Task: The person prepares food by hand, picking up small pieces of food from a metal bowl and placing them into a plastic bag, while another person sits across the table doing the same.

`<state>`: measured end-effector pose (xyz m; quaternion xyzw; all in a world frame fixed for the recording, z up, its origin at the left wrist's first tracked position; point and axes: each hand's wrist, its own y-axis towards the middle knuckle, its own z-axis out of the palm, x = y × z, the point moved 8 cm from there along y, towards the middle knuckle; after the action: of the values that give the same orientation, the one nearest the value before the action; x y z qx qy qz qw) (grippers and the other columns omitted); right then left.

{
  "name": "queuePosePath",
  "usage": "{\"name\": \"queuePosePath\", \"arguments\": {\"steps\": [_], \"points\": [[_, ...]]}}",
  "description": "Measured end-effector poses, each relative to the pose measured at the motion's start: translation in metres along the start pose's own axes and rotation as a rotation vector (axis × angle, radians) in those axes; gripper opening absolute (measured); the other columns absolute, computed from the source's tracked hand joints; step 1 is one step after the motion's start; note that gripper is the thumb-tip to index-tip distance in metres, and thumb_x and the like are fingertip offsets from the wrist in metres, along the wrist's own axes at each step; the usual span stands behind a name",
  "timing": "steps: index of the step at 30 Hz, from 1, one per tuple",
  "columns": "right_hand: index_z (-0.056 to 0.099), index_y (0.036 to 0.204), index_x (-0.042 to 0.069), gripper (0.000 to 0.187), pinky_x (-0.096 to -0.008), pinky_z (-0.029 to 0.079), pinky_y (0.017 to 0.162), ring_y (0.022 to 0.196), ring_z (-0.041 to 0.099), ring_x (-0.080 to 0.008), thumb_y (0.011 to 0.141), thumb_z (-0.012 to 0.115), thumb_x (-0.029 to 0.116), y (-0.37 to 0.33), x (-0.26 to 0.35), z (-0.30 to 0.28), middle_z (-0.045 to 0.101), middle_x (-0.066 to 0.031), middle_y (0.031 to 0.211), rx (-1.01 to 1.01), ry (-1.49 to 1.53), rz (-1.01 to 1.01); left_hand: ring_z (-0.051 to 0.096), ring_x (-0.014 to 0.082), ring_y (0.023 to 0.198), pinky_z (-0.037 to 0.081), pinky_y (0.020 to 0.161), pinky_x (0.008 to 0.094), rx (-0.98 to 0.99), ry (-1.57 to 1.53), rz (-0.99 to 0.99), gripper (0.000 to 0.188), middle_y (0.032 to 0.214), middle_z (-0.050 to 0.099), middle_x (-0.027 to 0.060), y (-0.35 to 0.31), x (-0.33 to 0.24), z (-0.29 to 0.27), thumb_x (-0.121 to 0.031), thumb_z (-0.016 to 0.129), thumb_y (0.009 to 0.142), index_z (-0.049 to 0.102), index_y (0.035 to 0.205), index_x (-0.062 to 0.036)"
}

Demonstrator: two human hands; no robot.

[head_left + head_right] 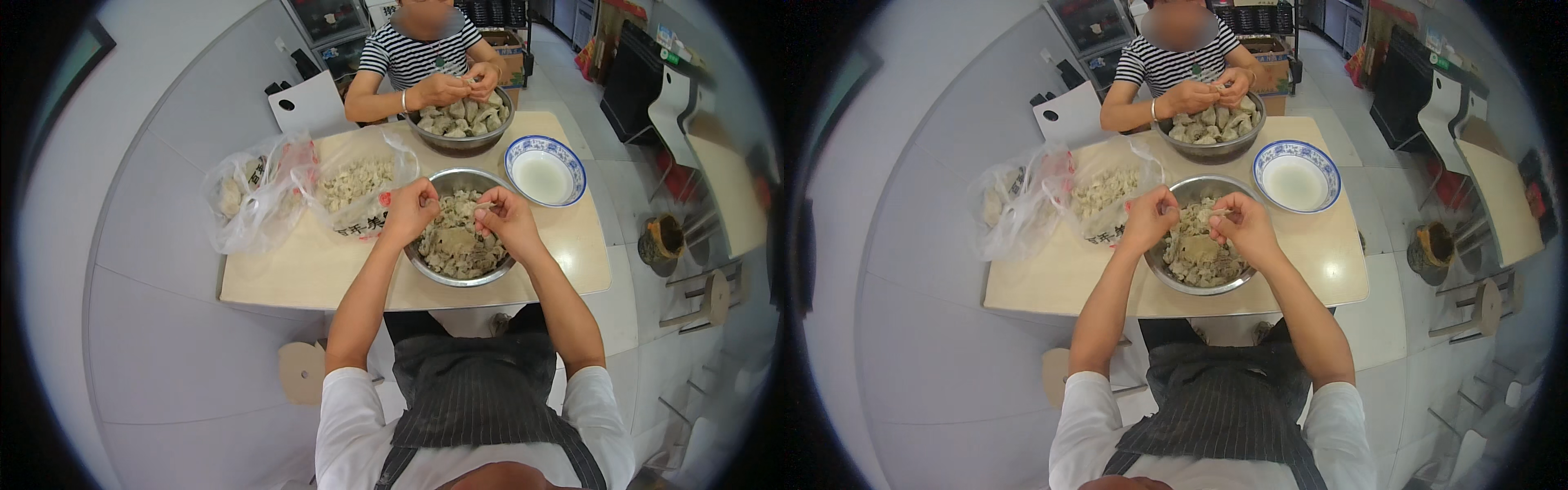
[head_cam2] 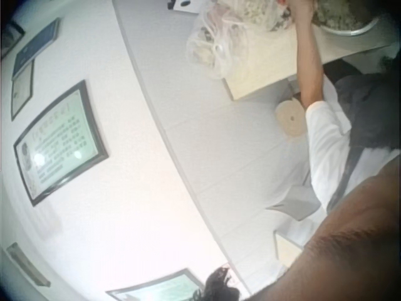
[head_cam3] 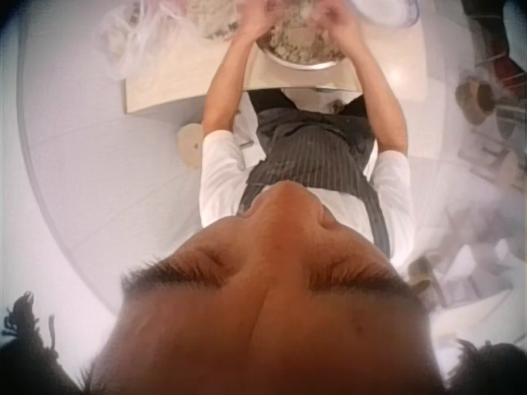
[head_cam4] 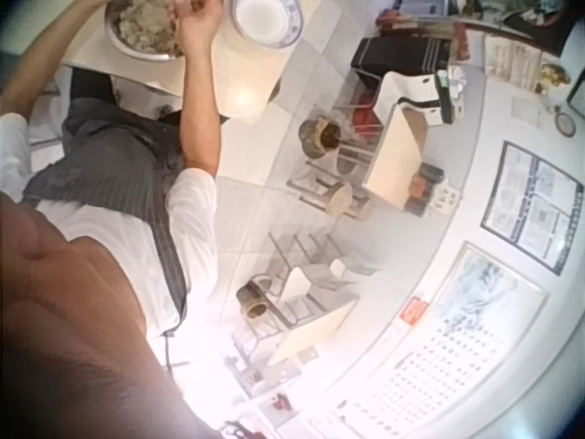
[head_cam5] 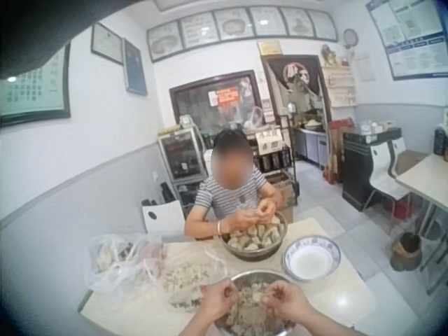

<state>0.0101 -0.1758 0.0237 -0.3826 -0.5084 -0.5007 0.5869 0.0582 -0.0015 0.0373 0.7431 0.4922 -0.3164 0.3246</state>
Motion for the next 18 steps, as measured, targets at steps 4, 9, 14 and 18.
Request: {"name": "queuePosePath", "arguments": {"steps": [4,9,14,18], "points": [[0.057,0.102,-0.002,0.009,-0.0235,0.051,0.061,0.071,0.063,-0.0108,0.095,0.059,0.004,0.006,-0.004,0.005,0.062,-0.0064,0.085,-0.047,0.083,0.058,0.057,0.0069,0.075,0.048,0.067,0.0231,0.128,-0.332,0.057,0.022,0.084,0.060,-0.0012,-0.009,-0.031,0.015,0.003,0.068,0.079,0.059,0.098,-0.0035],[0.057,0.103,-0.001,0.010,-0.0223,0.050,0.060,0.070,0.061,-0.0094,0.096,0.059,0.006,0.011,-0.017,0.004,0.062,-0.0048,0.085,-0.001,0.014,0.071,0.058,0.0067,0.071,0.049,0.065,0.0240,0.139,-0.203,0.067,0.016,0.077,0.060,-0.0019,-0.009,-0.033,0.021,0.001,0.070,0.080,0.061,0.093,-0.0026],[0.057,0.100,0.000,0.008,-0.0222,0.048,0.057,0.065,0.058,-0.0085,0.094,0.061,0.005,0.008,-0.004,0.001,0.062,-0.0039,0.083,-0.056,0.010,-0.005,0.059,0.0071,0.070,0.049,0.064,0.0241,0.027,-0.023,-0.017,0.014,0.076,0.061,-0.0020,-0.001,-0.002,0.004,-0.001,0.071,0.080,0.061,0.090,-0.0017],[0.057,0.096,0.001,0.007,-0.0216,0.046,0.055,0.063,0.057,-0.0080,0.093,0.062,0.004,0.014,-0.008,0.000,0.062,-0.0036,0.082,-0.065,-0.058,-0.024,0.059,0.0084,0.071,0.049,0.066,0.0245,0.121,-0.473,0.036,0.015,0.078,0.062,-0.0014,-0.007,-0.032,0.013,-0.002,0.073,0.082,0.061,0.090,-0.0017]]}}
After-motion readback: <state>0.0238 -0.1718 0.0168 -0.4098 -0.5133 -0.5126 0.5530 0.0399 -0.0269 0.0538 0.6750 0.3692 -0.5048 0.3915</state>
